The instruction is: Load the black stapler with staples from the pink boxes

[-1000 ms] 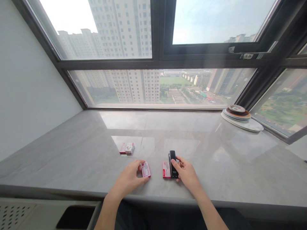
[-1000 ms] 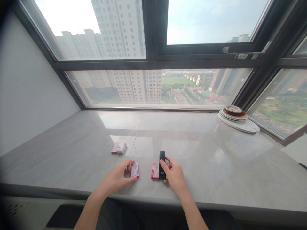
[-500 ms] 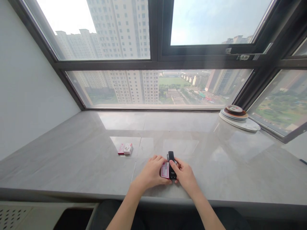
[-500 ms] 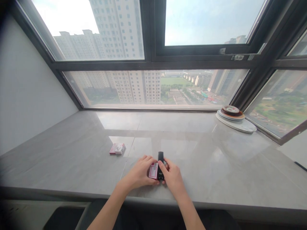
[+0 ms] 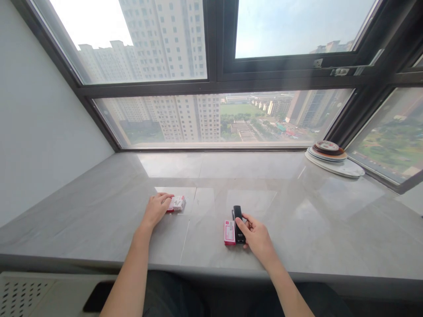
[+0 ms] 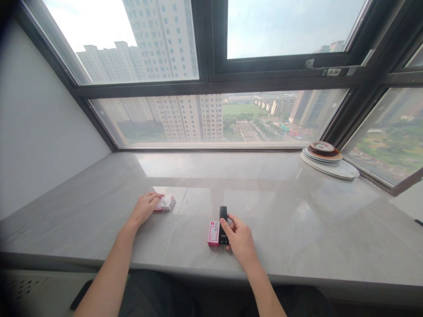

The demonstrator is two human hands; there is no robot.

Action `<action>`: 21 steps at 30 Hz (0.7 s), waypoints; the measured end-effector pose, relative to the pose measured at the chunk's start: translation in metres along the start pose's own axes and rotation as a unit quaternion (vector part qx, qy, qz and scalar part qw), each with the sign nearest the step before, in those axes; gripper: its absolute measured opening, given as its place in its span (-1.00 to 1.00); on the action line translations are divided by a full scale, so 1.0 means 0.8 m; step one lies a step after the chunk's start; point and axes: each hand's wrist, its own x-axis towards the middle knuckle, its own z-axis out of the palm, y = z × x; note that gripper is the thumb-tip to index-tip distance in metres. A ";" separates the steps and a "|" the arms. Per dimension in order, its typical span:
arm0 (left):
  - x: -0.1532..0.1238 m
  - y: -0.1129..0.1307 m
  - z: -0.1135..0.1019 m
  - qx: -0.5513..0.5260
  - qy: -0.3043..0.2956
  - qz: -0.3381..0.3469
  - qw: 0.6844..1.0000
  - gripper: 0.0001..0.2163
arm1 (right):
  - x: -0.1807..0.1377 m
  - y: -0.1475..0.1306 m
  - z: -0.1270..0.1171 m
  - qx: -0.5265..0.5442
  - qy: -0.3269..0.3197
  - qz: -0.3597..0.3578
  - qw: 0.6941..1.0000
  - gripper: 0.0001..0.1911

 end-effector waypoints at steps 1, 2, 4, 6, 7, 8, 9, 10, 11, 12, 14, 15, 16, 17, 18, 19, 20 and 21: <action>-0.006 -0.014 0.000 0.006 -0.015 -0.004 1.000 -0.59 | 0.000 -0.001 0.000 0.003 0.001 0.001 1.000 -0.34; -0.014 -0.027 0.001 0.012 -0.032 -0.005 0.999 -0.56 | 0.000 -0.001 0.000 0.006 0.003 0.002 1.000 -0.34; -0.035 -0.048 0.004 0.030 -0.073 0.003 0.997 -0.44 | 0.000 -0.002 0.000 0.007 0.003 0.004 1.000 -0.33; -0.057 -0.058 0.007 0.054 -0.101 0.014 0.993 -0.33 | 0.000 -0.002 0.001 0.005 0.004 0.007 1.000 -0.33; -0.068 -0.058 0.008 0.063 -0.103 0.019 0.992 -0.31 | 0.000 -0.002 0.001 0.003 0.005 0.009 1.000 -0.32; -0.078 -0.054 0.010 0.068 -0.096 0.021 0.993 -0.33 | 0.001 -0.001 0.001 0.002 0.005 0.009 1.000 -0.32; -0.088 -0.046 0.013 0.065 -0.082 0.023 0.994 -0.36 | 0.001 -0.001 0.001 0.002 0.004 0.008 1.000 -0.32; -0.097 -0.033 0.015 0.053 -0.070 0.027 0.996 -0.40 | 0.002 0.000 0.001 0.001 0.004 0.008 1.000 -0.32; -0.105 -0.017 0.018 0.033 -0.066 0.035 0.997 -0.44 | 0.002 0.001 0.001 0.001 0.004 0.007 1.000 -0.32; -0.112 0.002 0.021 0.003 -0.071 0.047 0.996 -0.47 | 0.002 0.001 0.001 0.001 0.003 0.007 1.000 -0.32; -0.124 0.047 0.029 -0.076 -0.112 0.078 0.988 -0.51 | 0.002 0.002 0.000 0.000 0.003 0.007 1.000 -0.32; -0.129 0.070 0.034 -0.113 -0.132 0.098 0.980 -0.52 | 0.002 0.002 0.000 0.000 0.004 0.007 1.000 -0.31; -0.132 0.093 0.039 -0.140 -0.146 0.120 0.972 -0.52 | 0.002 0.002 0.000 0.000 0.006 0.007 1.000 -0.31; -0.133 0.115 0.045 -0.161 -0.155 0.145 0.964 -0.52 | 0.002 0.001 0.000 -0.001 0.007 0.006 1.000 -0.31; -0.134 0.134 0.052 -0.174 -0.166 0.168 0.956 -0.51 | 0.002 0.001 0.000 -0.002 0.007 0.005 1.000 -0.31; -0.133 0.150 0.058 -0.181 -0.176 0.187 0.949 -0.50 | 0.002 0.000 0.000 -0.002 0.006 0.003 1.000 -0.31; -0.132 0.162 0.065 -0.181 -0.186 0.202 0.944 -0.48 | 0.002 0.000 0.000 -0.001 0.005 0.002 1.000 -0.31; -0.131 0.171 0.072 -0.177 -0.194 0.213 0.941 -0.46 | 0.002 0.000 0.000 -0.001 0.005 0.001 1.000 -0.31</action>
